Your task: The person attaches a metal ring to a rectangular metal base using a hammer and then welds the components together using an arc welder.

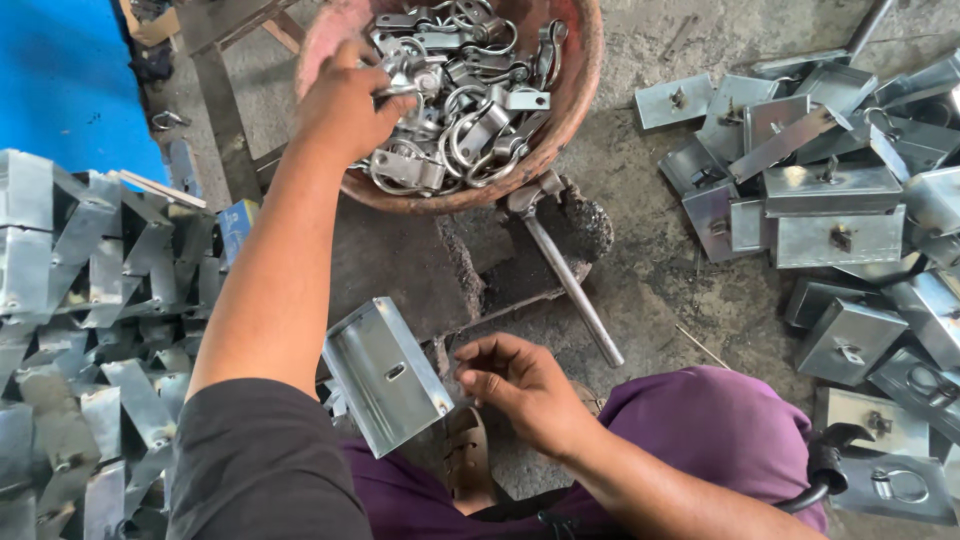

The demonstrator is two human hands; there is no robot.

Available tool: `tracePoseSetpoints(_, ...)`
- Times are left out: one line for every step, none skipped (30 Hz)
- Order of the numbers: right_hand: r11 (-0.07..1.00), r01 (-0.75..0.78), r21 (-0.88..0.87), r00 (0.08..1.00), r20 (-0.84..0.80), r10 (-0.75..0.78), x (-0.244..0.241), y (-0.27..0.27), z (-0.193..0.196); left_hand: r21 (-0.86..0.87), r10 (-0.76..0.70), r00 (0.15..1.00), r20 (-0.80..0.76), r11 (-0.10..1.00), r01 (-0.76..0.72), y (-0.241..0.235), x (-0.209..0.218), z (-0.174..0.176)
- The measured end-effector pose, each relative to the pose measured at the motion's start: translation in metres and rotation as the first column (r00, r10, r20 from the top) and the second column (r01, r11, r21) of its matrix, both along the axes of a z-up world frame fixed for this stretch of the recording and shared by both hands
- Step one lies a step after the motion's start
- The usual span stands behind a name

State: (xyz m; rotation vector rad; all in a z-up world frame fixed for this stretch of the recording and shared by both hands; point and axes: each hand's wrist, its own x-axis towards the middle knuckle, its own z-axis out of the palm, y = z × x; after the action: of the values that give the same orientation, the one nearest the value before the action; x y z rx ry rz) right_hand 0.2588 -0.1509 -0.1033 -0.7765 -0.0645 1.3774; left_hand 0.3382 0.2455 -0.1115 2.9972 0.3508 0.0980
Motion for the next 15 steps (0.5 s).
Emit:
tracePoseSetpoints(1.0,-0.001,0.002,1.0,0.026,0.001,0.001,0.001,-0.002,0.103,-0.015,0.995,0.097,0.995,0.005,-0.004,-0.005,0.008)
tracePoseSetpoints(1.0,0.012,-0.006,0.999,0.046,-0.011,0.001,0.002,-0.003,0.018,0.009,0.991,0.133,1.0,-0.011,-0.007,-0.01,0.016)
tracePoseSetpoints(1.0,0.025,-0.015,0.998,0.066,-0.024,0.002,0.003,-0.006,-0.068,0.036,0.985,0.167,0.997,-0.025,-0.01,-0.014,0.024)
tracePoseSetpoints(0.999,0.035,-0.022,0.996,0.087,-0.033,0.002,0.004,-0.007,-0.154,0.068,0.977,0.201,0.987,-0.037,-0.013,-0.02,0.032)
tracePoseSetpoints(0.998,0.049,-0.032,0.992,0.114,-0.045,0.002,0.005,-0.008,-0.397,0.191,0.968,0.16,0.911,-0.114,-0.018,-0.028,0.039)
tracePoseSetpoints(0.997,0.063,-0.038,0.988,0.145,-0.057,0.003,0.006,-0.008,-0.609,0.298,0.95,0.096,0.772,-0.18,-0.025,-0.038,0.047)
tracePoseSetpoints(0.996,0.078,-0.043,0.982,0.177,-0.069,0.003,0.008,-0.006,-0.781,0.381,0.924,0.009,0.58,-0.232,-0.032,-0.048,0.054)
tracePoseSetpoints(0.992,0.112,-0.056,0.965,0.246,-0.096,0.004,0.011,-0.004,-0.916,0.437,0.899,0.029,0.371,-0.151,-0.041,-0.058,0.062)
tracePoseSetpoints(0.987,0.148,-0.065,0.942,0.314,-0.121,0.005,0.014,-0.001,-0.989,0.493,0.869,0.034,0.144,-0.043,-0.053,-0.069,0.068)
tracePoseSetpoints(0.981,0.183,-0.072,0.913,0.383,-0.142,0.007,0.017,0.003,-0.993,0.546,0.837,0.023,-0.087,0.084,-0.067,-0.081,0.073)
tracePoseSetpoints(0.968,0.238,-0.076,0.887,0.424,-0.185,0.009,0.019,0.007,-0.996,0.578,0.815,0.028,-0.054,0.073,-0.082,-0.093,0.076)
tracePoseSetpoints(0.953,0.293,-0.079,0.856,0.465,-0.225,0.01,0.02,0.011,-0.998,0.61,0.791,0.034,-0.024,0.061,-0.1,-0.105,0.078)
tracePoseSetpoints(0.935,0.346,-0.077,0.822,0.505,-0.263,0.011,0.022,0.015,-0.999,0.642,0.766,0.041,0.006,0.048,-0.116,-0.115,0.079)
tracePoseSetpoints(0.935,0.353,-0.046,0.762,0.594,-0.258,0.012,0.025,0.016,-0.999,0.652,0.757,-0.038,-0.049,-0.008,-0.133,-0.125,0.08)
tracePoseSetpoints(0.935,0.356,-0.013,0.692,0.676,-0.254,0.011,0.027,0.017,-0.993,0.657,0.745,-0.116,-0.105,-0.063,-0.149,-0.135,0.079)
